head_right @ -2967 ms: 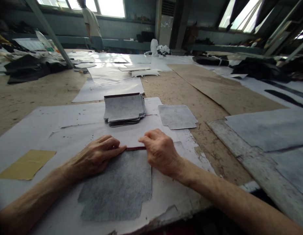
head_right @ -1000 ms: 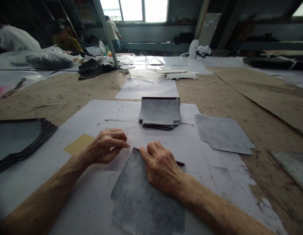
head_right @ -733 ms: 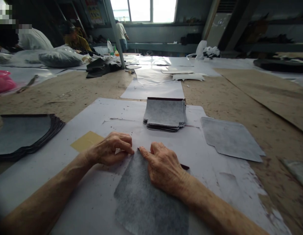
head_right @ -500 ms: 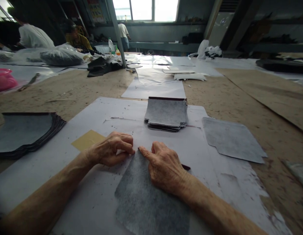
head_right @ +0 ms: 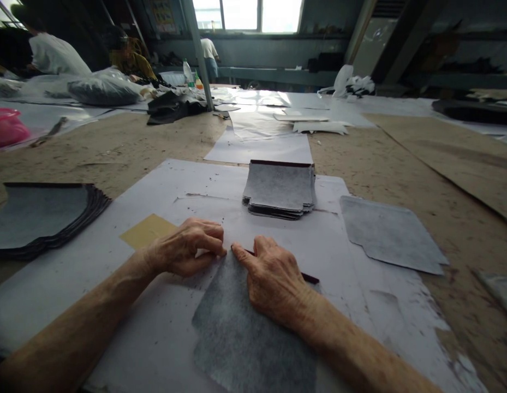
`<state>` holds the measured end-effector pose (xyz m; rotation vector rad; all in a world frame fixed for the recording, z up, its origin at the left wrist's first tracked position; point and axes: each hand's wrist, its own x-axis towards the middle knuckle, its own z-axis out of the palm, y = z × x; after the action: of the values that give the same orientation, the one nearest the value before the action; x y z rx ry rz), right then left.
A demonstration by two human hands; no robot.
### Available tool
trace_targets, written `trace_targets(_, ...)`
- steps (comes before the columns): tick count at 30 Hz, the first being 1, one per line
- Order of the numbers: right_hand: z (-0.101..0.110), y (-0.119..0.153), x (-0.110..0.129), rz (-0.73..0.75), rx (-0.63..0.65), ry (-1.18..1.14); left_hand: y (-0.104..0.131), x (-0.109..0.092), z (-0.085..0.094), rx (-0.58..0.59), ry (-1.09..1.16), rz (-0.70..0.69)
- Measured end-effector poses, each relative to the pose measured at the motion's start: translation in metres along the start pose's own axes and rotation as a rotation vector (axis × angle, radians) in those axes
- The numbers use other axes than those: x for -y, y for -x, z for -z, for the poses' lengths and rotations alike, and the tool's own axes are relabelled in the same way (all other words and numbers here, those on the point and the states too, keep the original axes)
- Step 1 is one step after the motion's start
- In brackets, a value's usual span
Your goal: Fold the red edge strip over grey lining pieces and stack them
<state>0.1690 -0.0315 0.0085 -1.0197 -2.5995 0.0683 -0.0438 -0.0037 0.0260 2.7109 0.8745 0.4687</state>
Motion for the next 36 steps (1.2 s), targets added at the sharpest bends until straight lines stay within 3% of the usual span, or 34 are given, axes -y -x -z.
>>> trace_targets(5,0.002,-0.004,0.004,-0.037,0.102,0.046,-0.001,-0.001,0.000,-0.011,0.007,-0.001)
trace_targets(11,-0.004,0.006,-0.010,-0.023,-0.115,-0.146,-0.001,-0.003,0.003,0.001,0.023,0.016)
trace_targets(13,-0.003,0.008,-0.011,0.025,-0.132,-0.157,0.000,-0.003,0.003,-0.001,0.026,0.021)
trace_targets(18,0.003,0.004,-0.001,0.137,0.069,0.013,-0.001,-0.003,0.001,-0.006,0.041,0.024)
trace_targets(20,0.004,0.003,0.000,0.152,0.056,-0.026,-0.002,-0.003,0.002,-0.012,0.060,0.041)
trace_targets(24,0.004,0.008,-0.008,0.022,-0.254,-0.239,-0.002,-0.004,0.004,-0.028,0.104,0.074)
trace_targets(26,0.005,0.010,-0.012,-0.075,-0.326,-0.193,-0.002,-0.004,0.005,-0.023,0.135,0.085)
trace_targets(29,0.006,0.012,-0.012,-0.146,-0.217,-0.024,-0.004,-0.005,0.003,-0.076,0.186,0.139)
trace_targets(32,0.005,0.011,-0.008,-0.201,-0.132,-0.015,-0.010,-0.011,-0.003,-0.250,0.214,0.204)
trace_targets(34,0.004,0.011,-0.005,-0.217,-0.154,-0.060,-0.015,-0.017,-0.009,-0.293,0.226,0.179)
trace_targets(36,0.001,0.012,-0.004,-0.175,-0.220,-0.097,-0.019,-0.022,-0.016,-0.232,0.198,0.123)
